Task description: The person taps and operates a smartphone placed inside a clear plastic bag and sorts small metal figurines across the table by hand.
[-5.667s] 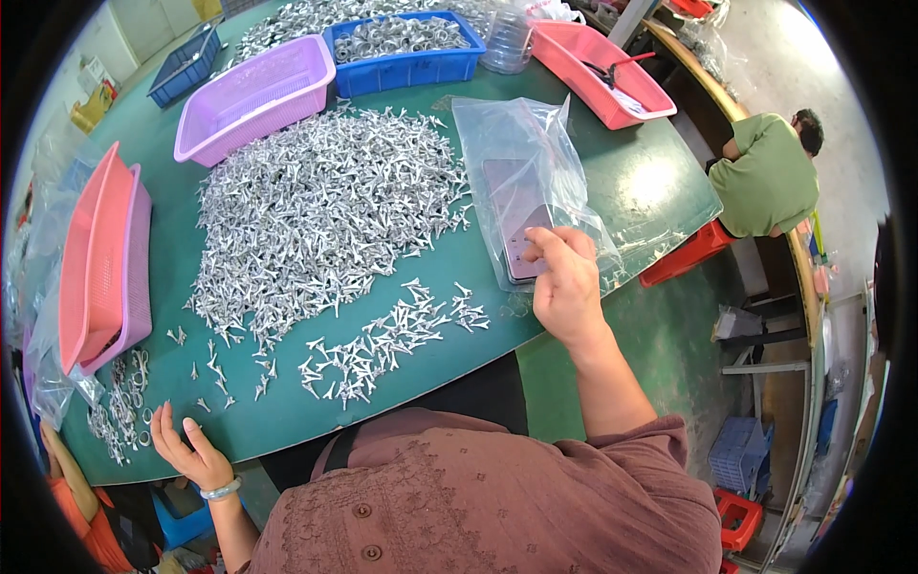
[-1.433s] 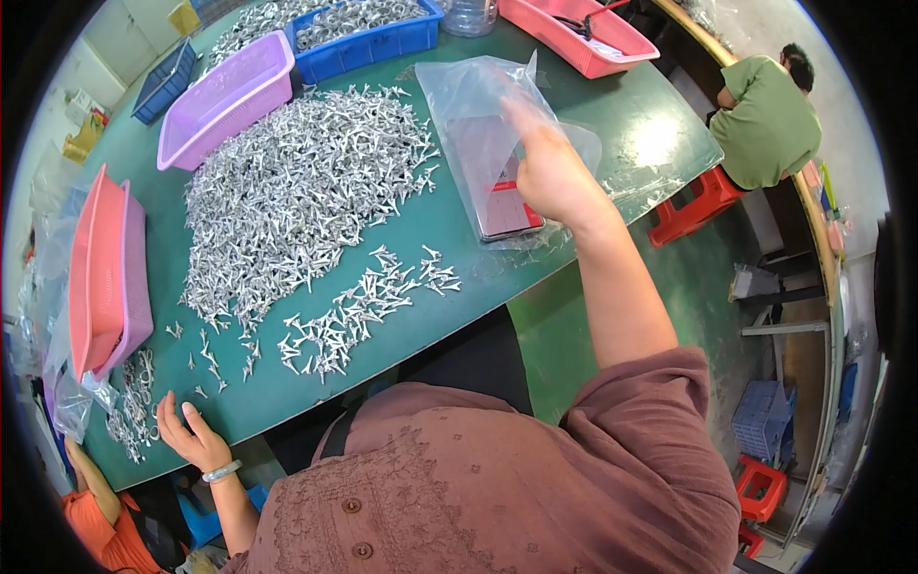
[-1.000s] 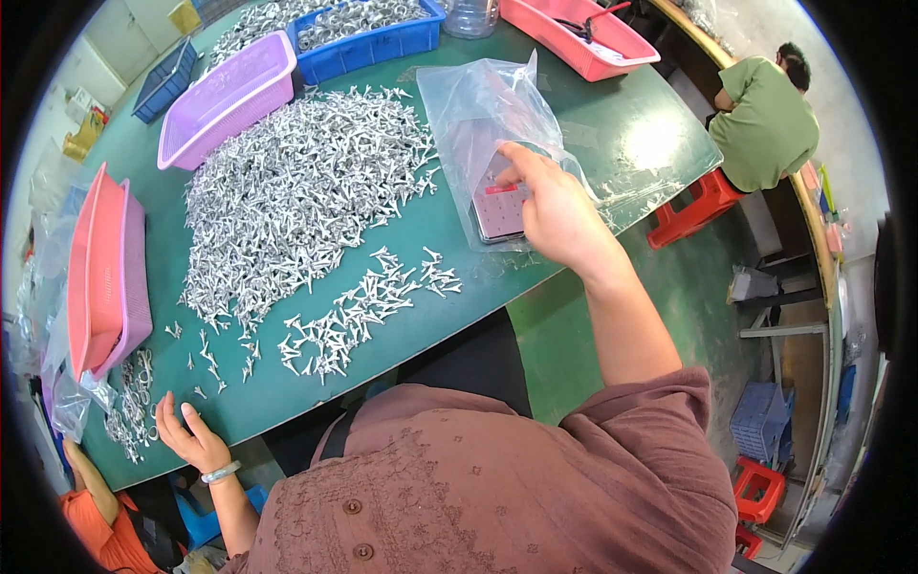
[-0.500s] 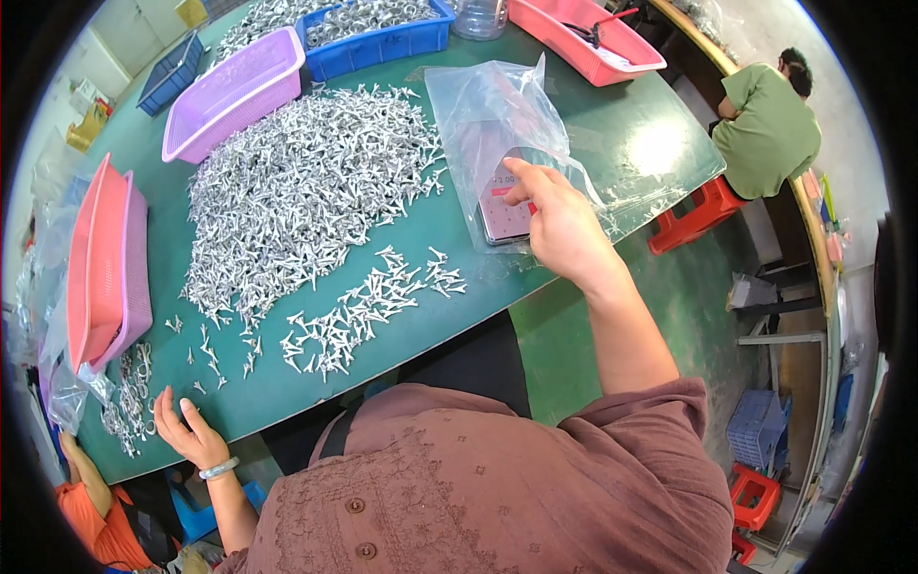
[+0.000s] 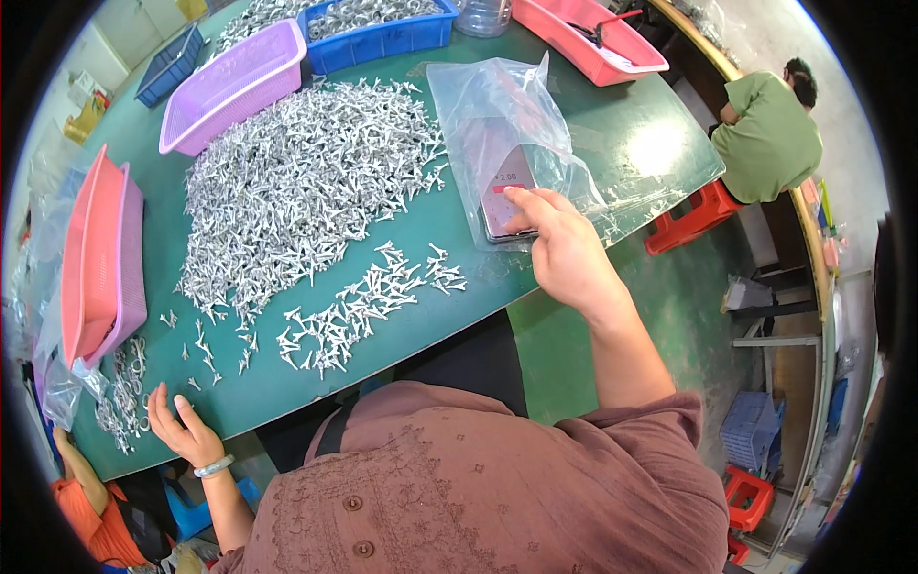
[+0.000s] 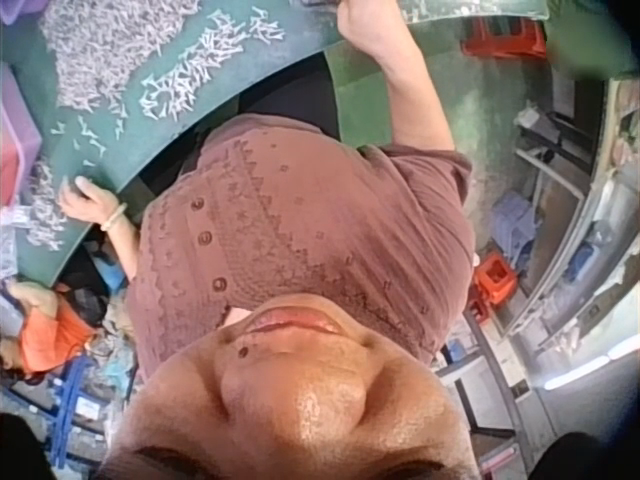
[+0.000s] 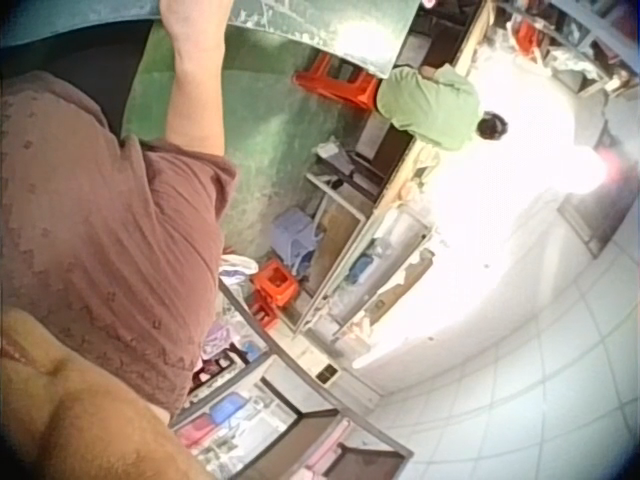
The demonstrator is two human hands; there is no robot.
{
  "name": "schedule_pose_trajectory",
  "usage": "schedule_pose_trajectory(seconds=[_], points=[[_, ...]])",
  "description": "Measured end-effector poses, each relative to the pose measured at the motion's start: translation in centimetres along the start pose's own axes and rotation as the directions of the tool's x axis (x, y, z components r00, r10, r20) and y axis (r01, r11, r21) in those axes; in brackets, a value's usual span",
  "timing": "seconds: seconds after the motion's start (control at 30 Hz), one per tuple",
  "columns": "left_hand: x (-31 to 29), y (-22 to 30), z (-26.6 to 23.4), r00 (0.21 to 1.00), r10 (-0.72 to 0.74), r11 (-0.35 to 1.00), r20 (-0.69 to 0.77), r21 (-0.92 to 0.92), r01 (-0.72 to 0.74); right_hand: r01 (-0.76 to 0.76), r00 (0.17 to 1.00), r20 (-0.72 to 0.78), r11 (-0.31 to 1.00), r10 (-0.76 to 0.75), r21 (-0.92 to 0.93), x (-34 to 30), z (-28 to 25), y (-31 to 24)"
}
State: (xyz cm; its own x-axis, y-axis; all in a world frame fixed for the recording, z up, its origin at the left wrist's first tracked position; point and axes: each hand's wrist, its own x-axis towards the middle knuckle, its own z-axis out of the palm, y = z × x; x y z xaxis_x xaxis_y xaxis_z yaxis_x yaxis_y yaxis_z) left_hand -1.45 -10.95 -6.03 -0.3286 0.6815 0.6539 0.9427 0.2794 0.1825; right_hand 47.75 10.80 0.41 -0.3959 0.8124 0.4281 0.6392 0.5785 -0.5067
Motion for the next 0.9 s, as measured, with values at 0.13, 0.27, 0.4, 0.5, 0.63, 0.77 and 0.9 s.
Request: schedule_pose_trajectory(seconds=[0.13, 0.27, 0.4, 0.5, 0.63, 0.77, 0.9], points=[[-0.1, 0.0, 0.0, 1.000, -0.006, 1.000, -0.004, -0.001, 0.006, 0.019, 1.000, 0.015, 0.997, -0.018, -0.071, 0.2, -0.3, -0.2], [0.0, 0.1, 0.0, 1.000, -0.007, 1.000, -0.006, 0.003, 0.007, 0.002, 1.000, 0.015, 1.000, -0.001, -0.027, 0.4, -0.6, -0.6], [-0.1, 0.0, 0.0, 1.000, -0.014, 1.000, -0.003, -0.013, 0.014, -0.040, 0.998, -0.041, 0.999, 0.039, -0.025, 0.9, -1.1, -0.2], [-0.1, 0.0, 0.0, 1.000, -0.010, 1.000, -0.002, -0.013, 0.010, -0.014, 0.996, -0.090, 0.999, 0.010, -0.047, 1.1, -0.8, 0.3], [-0.1, 0.0, 0.0, 1.000, -0.003, 1.000, -0.006, 0.004, 0.003, -0.061, 0.996, -0.071, 0.995, 0.056, -0.074, 1.7, -0.2, 0.8], [-0.1, 0.0, 0.0, 1.000, -0.019, 1.000, -0.001, -0.009, 0.019, -0.050, 0.997, -0.056, 0.993, 0.044, -0.109, 2.0, 0.5, 1.3], [0.0, 0.0, 0.0, 1.000, -0.020, 1.000, 0.000, -0.012, 0.020, -0.034, 0.999, -0.032, 0.991, 0.030, -0.131, 2.1, 0.6, 1.7]])
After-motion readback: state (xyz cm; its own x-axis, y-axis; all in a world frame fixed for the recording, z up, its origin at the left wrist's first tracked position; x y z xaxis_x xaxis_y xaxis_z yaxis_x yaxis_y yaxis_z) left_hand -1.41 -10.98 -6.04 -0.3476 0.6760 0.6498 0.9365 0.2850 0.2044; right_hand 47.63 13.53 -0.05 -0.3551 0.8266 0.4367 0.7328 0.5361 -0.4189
